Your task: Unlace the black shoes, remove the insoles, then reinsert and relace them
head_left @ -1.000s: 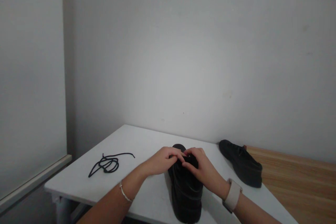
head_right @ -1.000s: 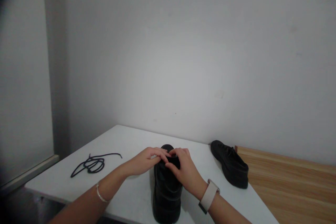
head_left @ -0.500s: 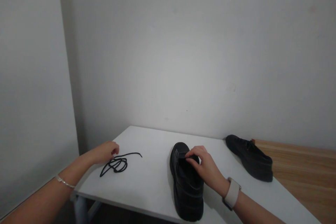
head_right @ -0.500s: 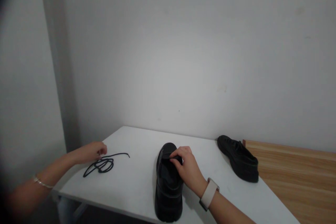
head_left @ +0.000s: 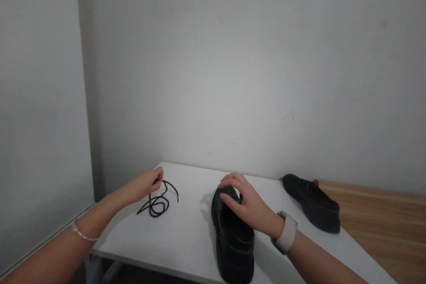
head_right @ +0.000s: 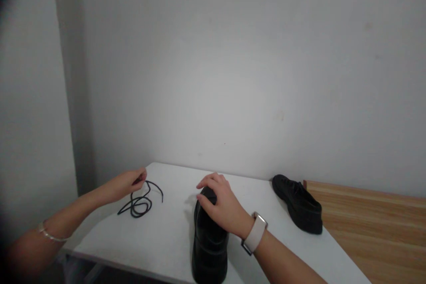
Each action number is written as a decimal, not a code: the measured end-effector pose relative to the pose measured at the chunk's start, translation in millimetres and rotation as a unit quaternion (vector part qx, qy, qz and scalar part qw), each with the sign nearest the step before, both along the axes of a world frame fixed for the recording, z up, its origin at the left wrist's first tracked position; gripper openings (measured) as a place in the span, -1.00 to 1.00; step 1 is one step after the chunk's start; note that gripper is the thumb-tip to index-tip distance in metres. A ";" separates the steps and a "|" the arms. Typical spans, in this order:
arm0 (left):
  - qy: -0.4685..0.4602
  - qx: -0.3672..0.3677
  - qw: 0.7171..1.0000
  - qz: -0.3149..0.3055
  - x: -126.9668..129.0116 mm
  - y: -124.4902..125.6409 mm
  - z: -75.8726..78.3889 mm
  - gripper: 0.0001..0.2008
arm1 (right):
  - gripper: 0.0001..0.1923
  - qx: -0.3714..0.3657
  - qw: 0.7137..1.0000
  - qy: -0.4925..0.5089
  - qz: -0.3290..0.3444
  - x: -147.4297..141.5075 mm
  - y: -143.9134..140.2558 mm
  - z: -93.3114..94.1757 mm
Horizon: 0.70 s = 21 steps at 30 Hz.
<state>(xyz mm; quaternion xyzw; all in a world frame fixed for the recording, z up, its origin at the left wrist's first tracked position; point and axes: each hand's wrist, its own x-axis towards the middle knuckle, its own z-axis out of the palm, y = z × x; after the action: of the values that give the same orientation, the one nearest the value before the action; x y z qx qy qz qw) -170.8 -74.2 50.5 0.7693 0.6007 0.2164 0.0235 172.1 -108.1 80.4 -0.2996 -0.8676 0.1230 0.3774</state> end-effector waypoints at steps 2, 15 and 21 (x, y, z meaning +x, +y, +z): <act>-0.047 0.028 0.998 -0.034 20.9 -4.7 18.7 -0.91 | -0.85 0.012 1.000 0.021 0.002 -19.8 -1.1 4.2; -0.472 -0.064 0.849 -0.229 98.8 -33.9 73.4 -0.80 | -0.78 -0.231 0.922 0.293 0.100 -44.3 28.3 14.2; -0.730 -0.094 0.668 -0.113 21.5 -7.3 48.3 -0.80 | -0.77 -0.315 0.783 0.527 0.102 62.4 60.1 23.7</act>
<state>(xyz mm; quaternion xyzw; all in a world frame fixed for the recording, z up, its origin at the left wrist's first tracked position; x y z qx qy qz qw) -149.3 -81.5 98.9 0.4211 0.3177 0.6470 0.5506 234.6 -48.0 104.1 -0.1995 -0.4719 0.5658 0.6460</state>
